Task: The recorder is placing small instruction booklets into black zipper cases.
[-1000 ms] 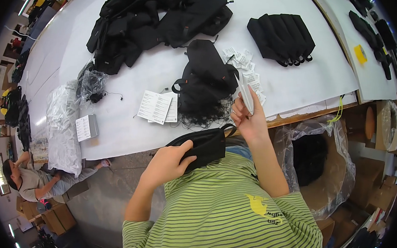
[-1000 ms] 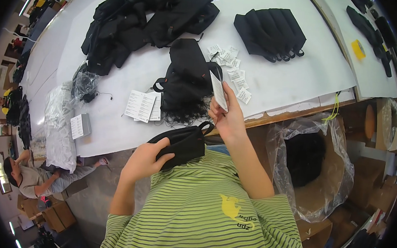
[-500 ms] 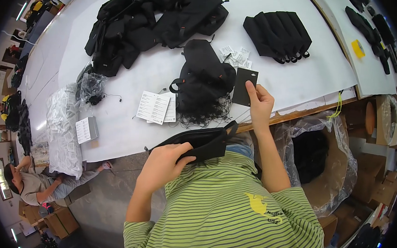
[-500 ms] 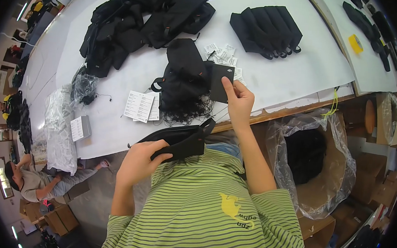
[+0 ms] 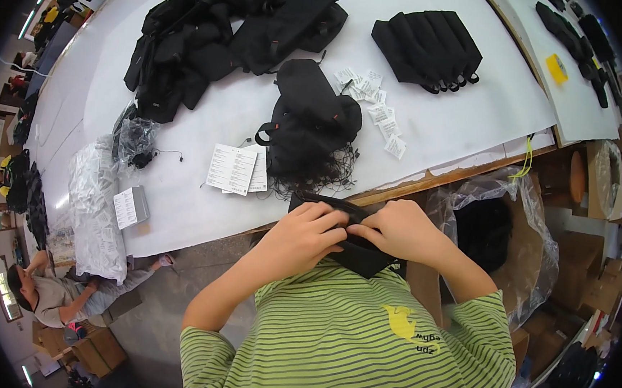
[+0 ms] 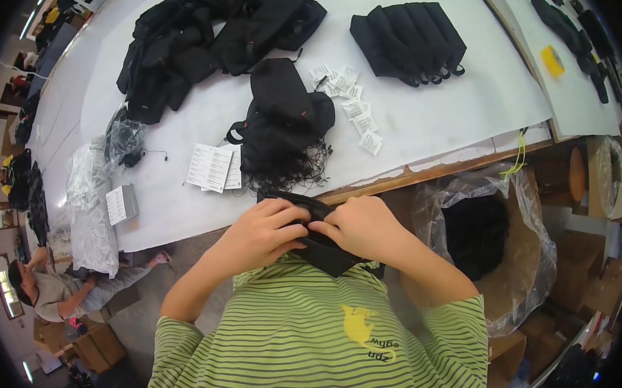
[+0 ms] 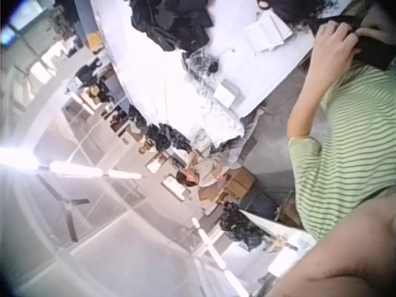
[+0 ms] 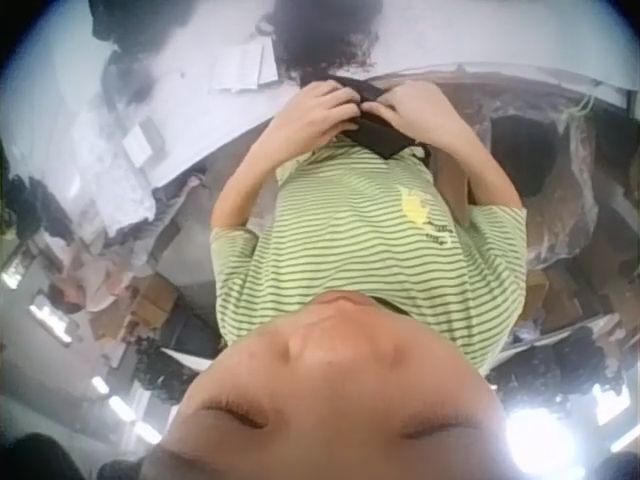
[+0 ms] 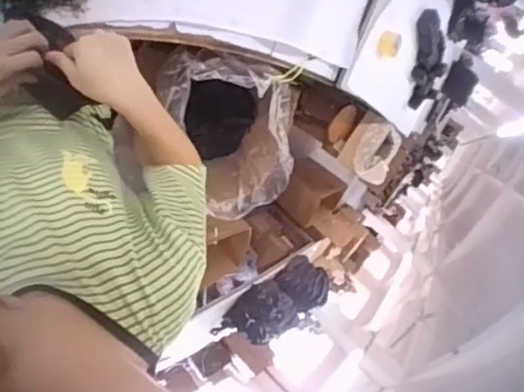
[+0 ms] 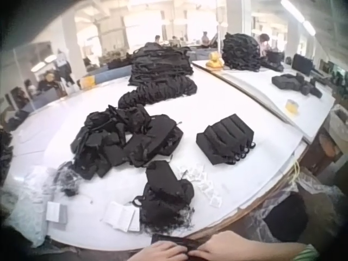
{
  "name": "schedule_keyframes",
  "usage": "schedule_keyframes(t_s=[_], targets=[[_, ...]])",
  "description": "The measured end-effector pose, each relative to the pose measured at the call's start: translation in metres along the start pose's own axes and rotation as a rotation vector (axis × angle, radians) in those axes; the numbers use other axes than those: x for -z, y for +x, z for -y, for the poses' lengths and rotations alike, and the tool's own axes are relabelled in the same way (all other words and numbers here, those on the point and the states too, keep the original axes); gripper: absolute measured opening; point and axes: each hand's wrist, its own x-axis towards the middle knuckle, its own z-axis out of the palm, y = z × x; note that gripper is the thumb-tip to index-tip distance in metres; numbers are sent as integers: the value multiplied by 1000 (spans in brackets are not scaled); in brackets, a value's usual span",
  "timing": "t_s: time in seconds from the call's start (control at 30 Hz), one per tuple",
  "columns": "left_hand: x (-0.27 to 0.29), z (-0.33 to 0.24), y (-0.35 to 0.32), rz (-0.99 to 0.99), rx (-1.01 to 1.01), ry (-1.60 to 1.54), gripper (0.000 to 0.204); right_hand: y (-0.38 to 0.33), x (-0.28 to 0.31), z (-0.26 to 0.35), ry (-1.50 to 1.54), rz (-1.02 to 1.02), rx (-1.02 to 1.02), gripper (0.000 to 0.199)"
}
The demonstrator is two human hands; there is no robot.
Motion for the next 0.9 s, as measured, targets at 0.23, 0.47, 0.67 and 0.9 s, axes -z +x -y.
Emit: schedule_keyframes(t_s=[0.23, 0.47, 0.67, 0.9], targets=[[4, 36, 43, 433, 253, -456, 26, -25, -10, -19, 285, -97, 135, 36], [-98, 102, 151, -110, -32, -60, 23, -40, -15, -18, 216, -155, 146, 29], [-103, 117, 158, 22, -75, 274, 29, -62, -1, -32, 66, -243, 110, 22], [11, 58, 113, -91, 94, -307, 21, -46, 16, -31, -203, -474, 158, 13]])
